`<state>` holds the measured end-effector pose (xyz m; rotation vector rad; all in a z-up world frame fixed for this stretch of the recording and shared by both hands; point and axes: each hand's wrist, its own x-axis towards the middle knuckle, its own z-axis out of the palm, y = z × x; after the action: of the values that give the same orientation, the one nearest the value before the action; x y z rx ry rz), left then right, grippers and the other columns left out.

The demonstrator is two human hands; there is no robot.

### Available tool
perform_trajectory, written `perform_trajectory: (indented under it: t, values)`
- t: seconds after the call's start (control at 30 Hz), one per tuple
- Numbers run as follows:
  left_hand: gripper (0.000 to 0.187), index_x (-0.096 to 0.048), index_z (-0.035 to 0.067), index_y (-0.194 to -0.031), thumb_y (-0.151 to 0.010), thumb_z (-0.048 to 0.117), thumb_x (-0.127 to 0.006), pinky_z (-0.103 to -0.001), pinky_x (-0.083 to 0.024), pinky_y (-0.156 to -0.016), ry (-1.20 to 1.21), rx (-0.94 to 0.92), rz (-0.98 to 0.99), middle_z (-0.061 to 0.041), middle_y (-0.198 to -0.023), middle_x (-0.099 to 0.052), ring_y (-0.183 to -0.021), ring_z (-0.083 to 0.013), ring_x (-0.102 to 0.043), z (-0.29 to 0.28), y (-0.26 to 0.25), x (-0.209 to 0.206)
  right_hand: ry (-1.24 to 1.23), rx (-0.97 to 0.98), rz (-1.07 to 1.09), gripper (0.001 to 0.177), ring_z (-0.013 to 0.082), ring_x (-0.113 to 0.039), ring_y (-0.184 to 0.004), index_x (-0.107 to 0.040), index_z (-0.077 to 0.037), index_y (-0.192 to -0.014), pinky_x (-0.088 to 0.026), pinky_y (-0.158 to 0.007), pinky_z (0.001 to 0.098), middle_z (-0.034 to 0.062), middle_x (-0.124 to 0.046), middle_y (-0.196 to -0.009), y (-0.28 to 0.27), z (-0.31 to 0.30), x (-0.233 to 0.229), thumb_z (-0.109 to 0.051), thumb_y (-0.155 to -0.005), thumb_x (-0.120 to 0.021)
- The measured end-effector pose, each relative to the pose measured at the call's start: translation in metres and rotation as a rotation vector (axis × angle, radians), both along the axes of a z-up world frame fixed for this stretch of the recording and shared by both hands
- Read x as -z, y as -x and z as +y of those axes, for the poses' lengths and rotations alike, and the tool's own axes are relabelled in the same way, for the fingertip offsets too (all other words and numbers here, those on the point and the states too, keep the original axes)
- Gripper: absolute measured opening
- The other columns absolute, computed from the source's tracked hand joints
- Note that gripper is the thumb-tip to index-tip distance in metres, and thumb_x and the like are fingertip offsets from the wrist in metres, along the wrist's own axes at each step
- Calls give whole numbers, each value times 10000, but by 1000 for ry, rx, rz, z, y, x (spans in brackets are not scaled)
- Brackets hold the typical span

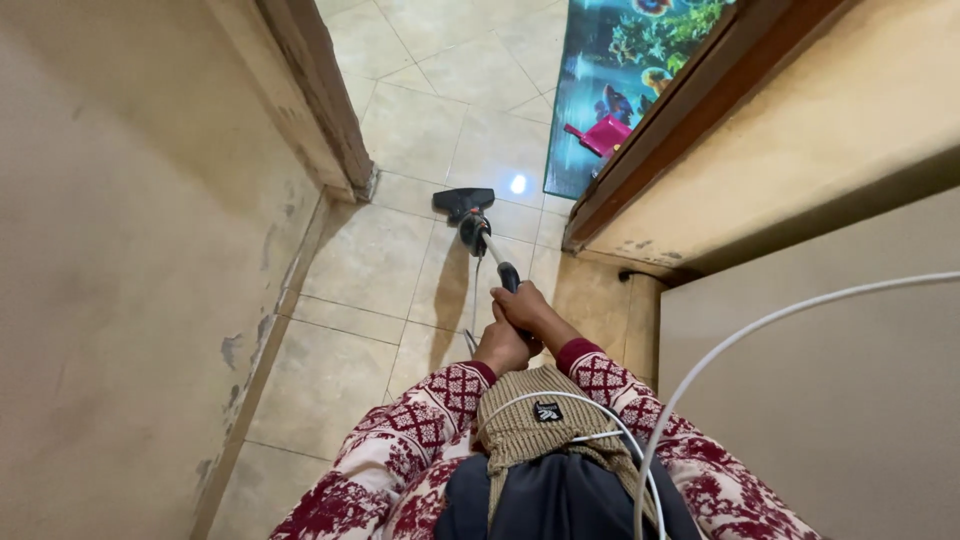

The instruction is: Vacuuming the tiled floor in a hallway or utility area.

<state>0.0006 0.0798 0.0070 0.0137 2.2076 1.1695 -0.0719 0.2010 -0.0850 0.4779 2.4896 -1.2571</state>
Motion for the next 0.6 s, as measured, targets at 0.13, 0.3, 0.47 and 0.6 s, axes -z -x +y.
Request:
perform_trajectory:
  t: [0.13, 0.3, 0.47, 0.6]
  values:
    - [694, -481, -61, -1302, -842, 391, -739, -458, -575, -799, 86, 75, 138, -244, -955, -728, -895, -376, -719, 14, 20, 52, -48, -18, -5, 630, 348, -734, -758, -668, 127, -892, -574, -679, 440, 272, -724, -848, 12, 6, 4, -502, -892, -702]
    - [597, -570, -79, -1218, -870, 386, -704, -469, -583, -770, 87, 47, 113, -254, -906, -730, -871, -385, -725, 18, 19, 57, -50, 3, 14, 603, 358, -738, -781, -655, 122, -935, -572, -677, 434, 273, -731, -865, 13, 7, 5, -475, -875, -710]
    - [558, -617, -65, -1195, -899, 405, -663, -457, -589, -754, 61, 93, 31, -227, -882, -746, -841, -361, -750, 4, 2, 38, -1, 46, -73, 599, 338, -743, -770, -625, 122, -1011, -579, -663, 437, 249, -735, -882, -10, -9, -18, -465, -901, -680]
    - [589, -567, -55, -1263, -894, 389, -683, -460, -579, -788, 55, 96, 47, -233, -940, -733, -893, -369, -730, -14, -25, 45, -8, 77, -68, 621, 330, -740, -778, -606, 130, -1050, -578, -671, 422, 253, -738, -903, -40, -26, -12, -468, -899, -680]
